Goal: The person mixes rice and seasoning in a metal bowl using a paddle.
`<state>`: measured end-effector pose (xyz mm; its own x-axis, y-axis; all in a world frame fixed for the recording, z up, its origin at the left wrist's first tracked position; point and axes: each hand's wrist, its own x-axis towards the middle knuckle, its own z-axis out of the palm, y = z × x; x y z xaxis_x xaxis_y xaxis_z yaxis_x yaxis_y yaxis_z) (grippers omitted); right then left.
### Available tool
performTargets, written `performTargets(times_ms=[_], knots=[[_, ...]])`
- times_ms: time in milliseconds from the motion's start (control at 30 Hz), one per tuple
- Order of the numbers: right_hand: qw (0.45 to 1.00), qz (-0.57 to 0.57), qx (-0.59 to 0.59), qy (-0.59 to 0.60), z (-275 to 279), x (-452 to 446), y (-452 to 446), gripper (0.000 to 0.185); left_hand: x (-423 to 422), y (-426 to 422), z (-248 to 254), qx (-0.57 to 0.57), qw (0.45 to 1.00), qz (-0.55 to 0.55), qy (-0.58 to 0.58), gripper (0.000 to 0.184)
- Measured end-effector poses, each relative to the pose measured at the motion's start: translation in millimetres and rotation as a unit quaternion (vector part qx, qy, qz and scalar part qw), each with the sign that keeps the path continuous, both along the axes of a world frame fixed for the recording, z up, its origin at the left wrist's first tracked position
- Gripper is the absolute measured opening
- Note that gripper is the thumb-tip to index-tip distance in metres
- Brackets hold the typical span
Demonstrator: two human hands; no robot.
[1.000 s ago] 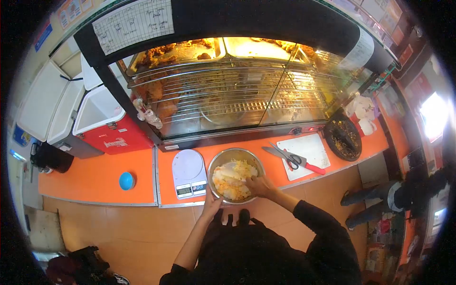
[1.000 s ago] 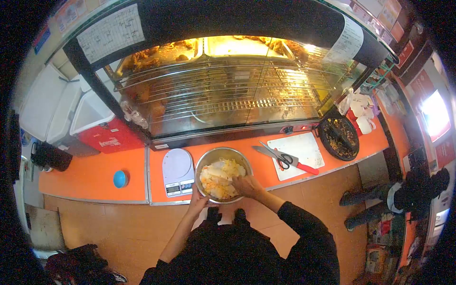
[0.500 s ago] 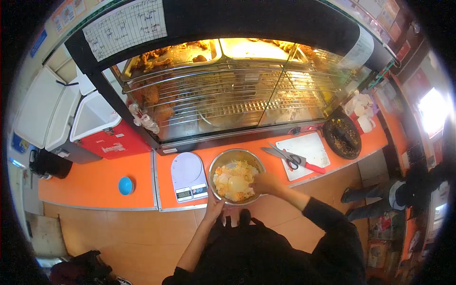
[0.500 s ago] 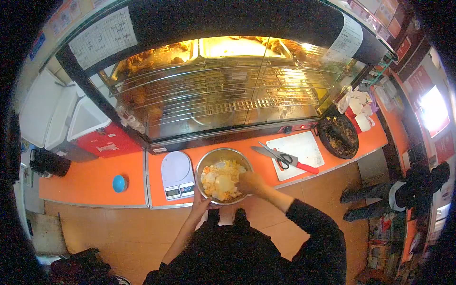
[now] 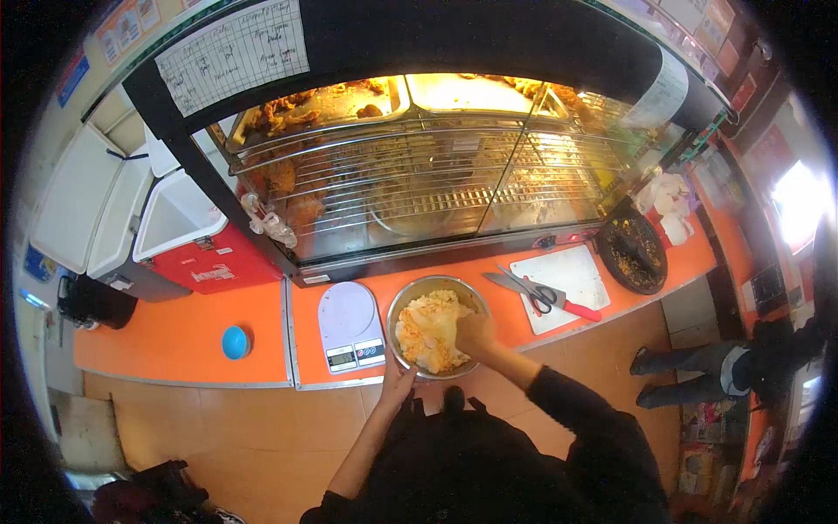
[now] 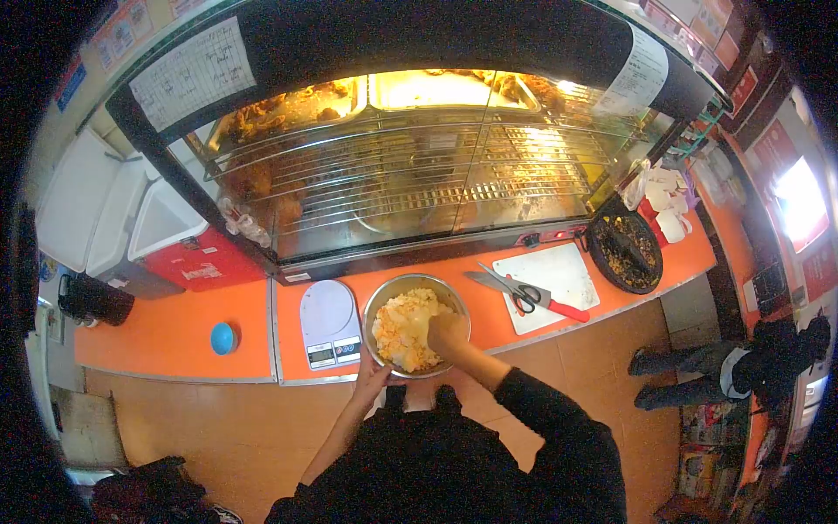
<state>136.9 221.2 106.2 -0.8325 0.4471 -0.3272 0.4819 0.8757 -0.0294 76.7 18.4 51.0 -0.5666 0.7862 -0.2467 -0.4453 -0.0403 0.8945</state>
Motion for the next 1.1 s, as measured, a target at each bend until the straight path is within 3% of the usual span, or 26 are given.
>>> performTargets(times_ms=[67,133,167,233,267,333,433,467,533,567,600,667,700,733,800,867,933,1100], knots=[[0.999,-0.018,0.033,-0.011,-23.8,-3.9,-3.0,0.012,0.9,-0.8,0.8,-0.001,1.0,-0.003,-0.016,0.074],[0.992,-0.007,0.071,0.101,-26.6,-7.8,-0.4,0.011,0.1,1.6,-4.2,-0.04,0.999,-0.009,0.013,0.072],[0.992,-0.006,0.072,0.101,-25.6,-1.5,6.5,0.011,0.5,1.2,-9.5,-0.04,0.999,-0.009,0.013,0.072],[0.977,0.152,0.076,0.126,1.1,16.0,27.1,0.011,0.2,5.2,-21.2,-0.007,0.999,0.013,0.047,0.072],[0.976,0.159,0.078,0.123,13.3,21.6,27.0,0.011,1.0,6.6,-23.9,-0.004,0.999,0.019,0.045,0.072],[0.988,-0.016,0.064,0.138,33.5,32.7,16.3,0.009,1.9,5.5,-20.2,0.013,0.999,0.022,0.042,0.072],[0.969,0.009,0.092,0.23,-21.8,31.5,24.6,0.017,-2.8,8.2,-7.5,-0.002,1.0,0.021,0.015,0.075],[0.968,0.011,0.094,0.231,-28.6,26.0,29.7,0.017,-9.8,10.1,-6.8,0.0,1.0,0.023,0.016,0.075],[0.992,-0.028,-0.022,0.117,-29.1,9.8,37.6,0.019,-32.2,7.9,5.5,-0.017,0.997,-0.056,0.054,0.074],[0.993,-0.023,-0.02,0.117,-24.6,5.2,42.6,0.019,-42.3,4.2,18.3,-0.038,0.996,-0.08,0.014,0.073],[0.995,0.021,-0.034,0.089,-12.7,3.1,46.7,0.026,-57.1,6.1,20.7,-0.037,0.996,-0.076,0.012,0.073],[0.995,0.067,-0.047,0.058,-0.4,-8.3,59.0,0.033,-90.3,9.2,15.9,-0.034,0.978,-0.205,-0.009,0.076],[0.992,0.111,-0.045,0.044,2.6,-16.1,66.7,0.04,-108.5,14.8,-2.8,-0.044,0.96,-0.262,0.083,0.075],[0.987,0.154,-0.042,0.031,2.0,-22.6,73.8,0.047,-116.4,20.4,8.0,-0.043,0.961,-0.261,0.082,0.075],[0.975,0.198,-0.062,0.077,-1.8,-42.1,84.6,0.05,-132.3,33.3,26.9,-0.087,0.928,-0.362,0.018,0.076],[0.959,0.241,-0.084,0.123,-6.7,-51.7,90.4,0.053,-139.3,43.9,29.2,-0.08,0.929,-0.36,0.031,0.075],[0.957,0.273,-0.087,0.047,7.7,-51.3,80.1,0.051,-142.5,50.5,26.9,-0.074,0.929,-0.36,0.052,0.073],[0.948,0.299,-0.068,0.089,-6.3,20.1,78.0,0.041,-150.4,47.0,6.7,-0.121,0.934,-0.328,0.076,0.062]])
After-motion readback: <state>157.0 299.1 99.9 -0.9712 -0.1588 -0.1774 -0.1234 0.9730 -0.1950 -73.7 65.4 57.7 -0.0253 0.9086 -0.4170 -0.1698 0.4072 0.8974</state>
